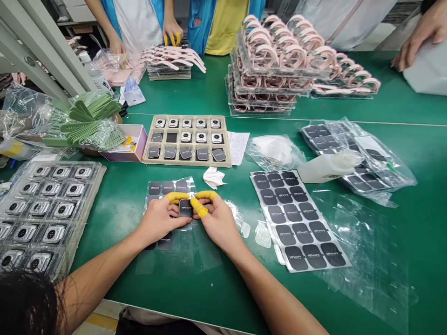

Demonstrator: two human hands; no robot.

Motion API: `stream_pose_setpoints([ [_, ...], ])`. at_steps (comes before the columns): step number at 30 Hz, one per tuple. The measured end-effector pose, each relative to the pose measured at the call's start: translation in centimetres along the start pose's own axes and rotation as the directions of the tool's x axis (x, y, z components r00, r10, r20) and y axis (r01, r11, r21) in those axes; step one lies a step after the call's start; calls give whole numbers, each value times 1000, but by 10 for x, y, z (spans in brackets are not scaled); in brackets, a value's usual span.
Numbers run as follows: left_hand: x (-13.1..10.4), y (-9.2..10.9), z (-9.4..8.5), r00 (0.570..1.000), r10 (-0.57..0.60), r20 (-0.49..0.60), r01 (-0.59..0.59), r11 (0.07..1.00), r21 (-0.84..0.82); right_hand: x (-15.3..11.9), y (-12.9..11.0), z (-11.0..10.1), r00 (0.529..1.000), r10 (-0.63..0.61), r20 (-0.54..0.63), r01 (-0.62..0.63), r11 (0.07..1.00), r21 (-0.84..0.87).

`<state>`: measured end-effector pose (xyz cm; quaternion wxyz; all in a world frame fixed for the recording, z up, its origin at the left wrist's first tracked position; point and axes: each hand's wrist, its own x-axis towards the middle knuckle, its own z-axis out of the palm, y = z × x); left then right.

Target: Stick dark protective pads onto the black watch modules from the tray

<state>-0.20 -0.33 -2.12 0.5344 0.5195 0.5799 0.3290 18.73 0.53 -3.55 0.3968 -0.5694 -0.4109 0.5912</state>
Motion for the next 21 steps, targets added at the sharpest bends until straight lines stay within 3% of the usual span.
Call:
stream_pose_setpoints([
  [3, 0, -1, -1, 1000, -19, 3, 19, 1000, 3, -1, 2, 0, 999, -36, -4, 35, 999, -29],
  [7, 0, 1, -2, 996, -23, 84, 24, 1000, -16, 2, 4, 4, 995, -97, 19, 98, 978, -181],
  [10, 0, 2, -1, 994, -51, 96, 56, 998, -43, 4, 5, 6, 997, -74, -21, 72, 992, -99],
  [21, 1, -7, -1, 996, -53, 69, 63, 986, -156, 0, 6, 2, 986, -118, 117, 132, 984, -118],
])
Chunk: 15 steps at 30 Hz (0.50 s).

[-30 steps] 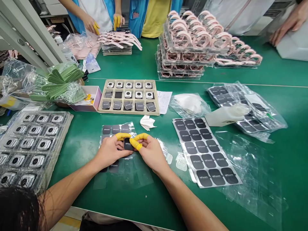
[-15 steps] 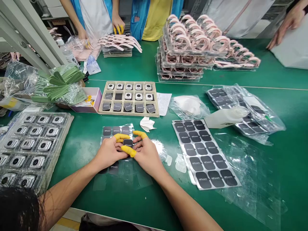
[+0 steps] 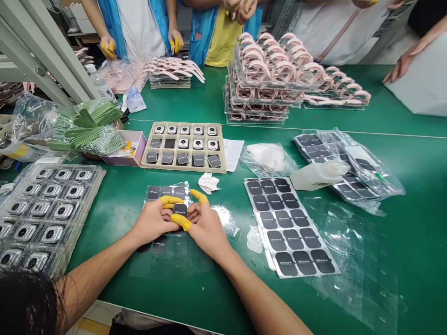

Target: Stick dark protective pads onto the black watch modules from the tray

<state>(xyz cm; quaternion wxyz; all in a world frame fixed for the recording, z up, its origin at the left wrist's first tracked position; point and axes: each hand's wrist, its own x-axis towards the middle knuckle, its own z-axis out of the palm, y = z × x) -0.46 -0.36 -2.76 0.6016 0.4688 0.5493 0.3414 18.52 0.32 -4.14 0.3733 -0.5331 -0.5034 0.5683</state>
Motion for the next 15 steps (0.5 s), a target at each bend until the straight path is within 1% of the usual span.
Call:
stream_pose_setpoints([
  [3, -1, 4, 1, 1000, -16, 2, 16, 999, -45, -2, 1, 1, 999, 3, -42, -3, 1000, -1],
  [5, -2, 6, 1, 1000, -15, -10, 15, 1000, -23, -3, 6, 4, 998, -46, -38, 44, 998, -43],
  [7, -5, 7, 1, 1000, -25, 0, 25, 999, -25, -3, 14, 7, 991, -124, -39, 118, 984, -135],
  [9, -11, 8, 1, 996, -73, 43, 78, 990, -120, -4, 22, 9, 971, -212, -114, 187, 962, -197],
  [10, -14, 9, -1, 994, -96, 56, 105, 976, -190, -5, 25, 10, 954, -256, -158, 219, 951, -217],
  [11, -17, 10, -3, 993, -108, 54, 119, 959, -257, -6, 28, 10, 936, -307, -175, 260, 934, -245],
  [12, -18, 13, -6, 994, -103, 34, 109, 946, -307, -8, 29, 11, 916, -370, -153, 315, 902, -295],
  [13, -16, 18, -10, 997, -75, -6, 69, 945, -321, -10, 30, 12, 894, -439, -92, 379, 849, -369],
  [14, -11, 25, -16, 998, -16, -64, -2, 960, -280, -12, 30, 13, 865, -501, 1, 447, 771, -454],
  [15, -1, 34, -24, 990, 69, -124, -90, 981, -172, -14, 30, 15, 830, -548, 103, 511, 674, -533],
])
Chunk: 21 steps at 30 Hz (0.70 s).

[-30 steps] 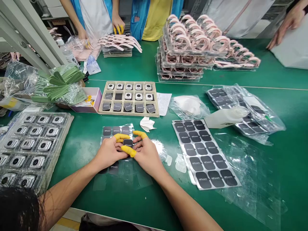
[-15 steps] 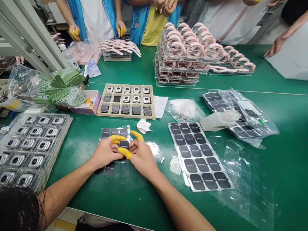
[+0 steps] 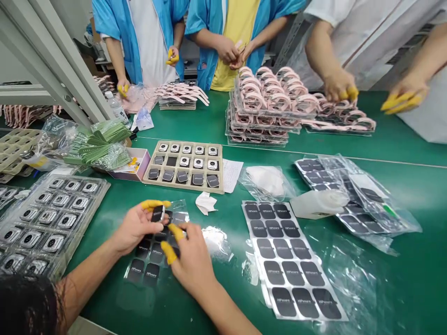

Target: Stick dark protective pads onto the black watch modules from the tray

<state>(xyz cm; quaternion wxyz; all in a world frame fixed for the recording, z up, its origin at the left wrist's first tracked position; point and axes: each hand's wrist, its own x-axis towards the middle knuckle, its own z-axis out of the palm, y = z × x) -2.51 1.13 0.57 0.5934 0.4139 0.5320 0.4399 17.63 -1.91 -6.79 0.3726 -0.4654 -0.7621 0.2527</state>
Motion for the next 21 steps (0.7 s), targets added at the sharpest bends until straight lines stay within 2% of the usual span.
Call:
stream_pose_setpoints([
  [1, 17, 12, -5, 992, 123, -35, -115, 980, 165, -1, -2, 1, 995, -83, 51, 88, 992, -87],
  [2, 38, 25, -11, 965, 260, -37, -225, 890, 397, -1, -4, 1, 987, -137, 83, 148, 977, -153],
  [3, 64, 39, -17, 927, 376, -14, -285, 727, 624, -1, -5, 2, 982, -160, 98, 176, 965, -192],
  [4, 92, 53, -21, 893, 450, 1, -277, 548, 789, -1, -5, 3, 982, -166, 95, 182, 961, -206],
  [5, 120, 65, -25, 895, 445, 25, -217, 387, 896, 0, -5, 4, 983, -166, 84, 180, 963, -201],
  [6, 147, 76, -28, 923, 383, 33, -141, 258, 956, 0, -5, 4, 984, -165, 72, 176, 966, -188],
  [8, 191, 93, -31, 981, 195, 26, -42, 82, 996, 0, -4, 5, 986, -160, 55, 167, 972, -163],
  [9, 205, 99, -31, 995, 100, 16, -18, 13, 1000, 0, -4, 5, 986, -156, 52, 162, 974, -156],
  [10, 216, 103, -30, 999, 41, 13, -11, -41, 999, 0, -3, 5, 987, -151, 49, 157, 976, -152],
  [12, 227, 110, -24, 996, 52, 68, -62, -110, 992, -2, -3, 6, 989, -140, 41, 145, 978, -150],
  [14, 231, 113, -13, 969, 118, 218, -200, -149, 968, -3, -1, 7, 990, -137, 39, 141, 980, -142],
  [15, 232, 113, -6, 947, 111, 303, -282, -171, 944, -3, -1, 8, 989, -139, 43, 143, 981, -132],
  [17, 236, 111, 8, 907, 7, 420, -409, -217, 887, -2, 1, 8, 988, -147, 52, 152, 983, -107],
  [19, 239, 107, 19, 883, -71, 465, -467, -251, 848, -1, 2, 7, 986, -157, 63, 162, 983, -91],
  [21, 239, 101, 24, 872, -53, 487, -484, -256, 837, 2, 1, 5, 984, -160, 73, 166, 982, -90],
])
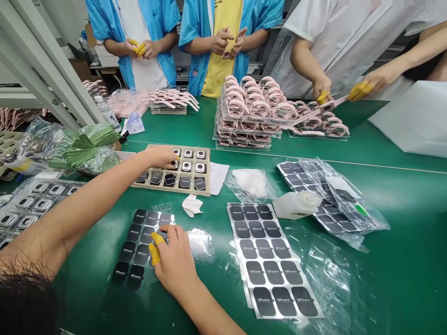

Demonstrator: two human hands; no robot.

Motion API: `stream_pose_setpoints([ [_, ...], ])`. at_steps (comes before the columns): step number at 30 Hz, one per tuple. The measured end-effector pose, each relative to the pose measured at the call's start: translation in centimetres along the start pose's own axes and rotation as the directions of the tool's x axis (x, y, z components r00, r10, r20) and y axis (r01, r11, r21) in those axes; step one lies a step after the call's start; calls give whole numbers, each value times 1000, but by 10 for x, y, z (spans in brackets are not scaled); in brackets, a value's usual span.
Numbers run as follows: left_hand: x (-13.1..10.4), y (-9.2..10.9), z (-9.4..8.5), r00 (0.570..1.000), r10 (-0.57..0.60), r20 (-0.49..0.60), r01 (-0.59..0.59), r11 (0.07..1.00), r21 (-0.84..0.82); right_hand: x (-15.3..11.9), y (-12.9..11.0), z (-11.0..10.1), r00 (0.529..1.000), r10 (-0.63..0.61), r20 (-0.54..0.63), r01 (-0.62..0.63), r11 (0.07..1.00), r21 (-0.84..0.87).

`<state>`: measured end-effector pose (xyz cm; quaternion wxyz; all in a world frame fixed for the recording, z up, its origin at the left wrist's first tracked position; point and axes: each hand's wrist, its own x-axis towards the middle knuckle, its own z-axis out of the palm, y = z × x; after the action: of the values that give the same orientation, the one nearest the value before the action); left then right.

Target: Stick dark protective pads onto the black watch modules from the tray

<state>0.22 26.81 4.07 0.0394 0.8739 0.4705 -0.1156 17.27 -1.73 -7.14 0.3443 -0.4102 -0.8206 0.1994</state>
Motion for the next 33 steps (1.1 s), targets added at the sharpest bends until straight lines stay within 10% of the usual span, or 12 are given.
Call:
stream_pose_setpoints([
  [6, -19, 19, 12, 977, -101, -185, 85, 992, -92, 7, -6, -11, 996, -17, 90, 25, 996, -90],
  [11, -62, 61, 42, 829, -332, -449, 177, 919, -353, 16, -21, -22, 976, -59, 208, 125, 939, -320],
  [13, -88, 79, 59, 741, -446, -502, -20, 732, -681, 26, -35, -27, 941, -135, 309, 257, 879, -401],
  [17, -137, 92, 79, 719, -620, -315, -258, 182, -949, 60, -76, -28, 791, -271, 548, 500, 803, -325],
  [22, -173, 87, 84, 685, -718, -124, -255, -76, -964, 90, -109, -28, 652, -276, 706, 578, 784, -227],
  [25, -183, 100, 85, 733, -678, -48, -210, -160, -964, 78, -92, -46, 771, -352, 531, 476, 872, -113],
  [27, -188, 116, 86, 813, -582, -21, -170, -203, -964, 60, -66, -60, 972, -169, 165, 168, 986, 22],
  [28, -191, 124, 86, 853, -521, -22, -157, -217, -963, 51, -51, -65, 1000, 15, -26, -12, 993, 119],
  [30, -195, 138, 88, 920, -392, -18, -119, -233, -965, 35, -25, -67, 942, 299, -154, -234, 910, 341],
  [33, -199, 149, 90, 971, -238, 15, -43, -235, -971, 22, -5, -57, 876, 481, -23, -381, 721, 579],
])
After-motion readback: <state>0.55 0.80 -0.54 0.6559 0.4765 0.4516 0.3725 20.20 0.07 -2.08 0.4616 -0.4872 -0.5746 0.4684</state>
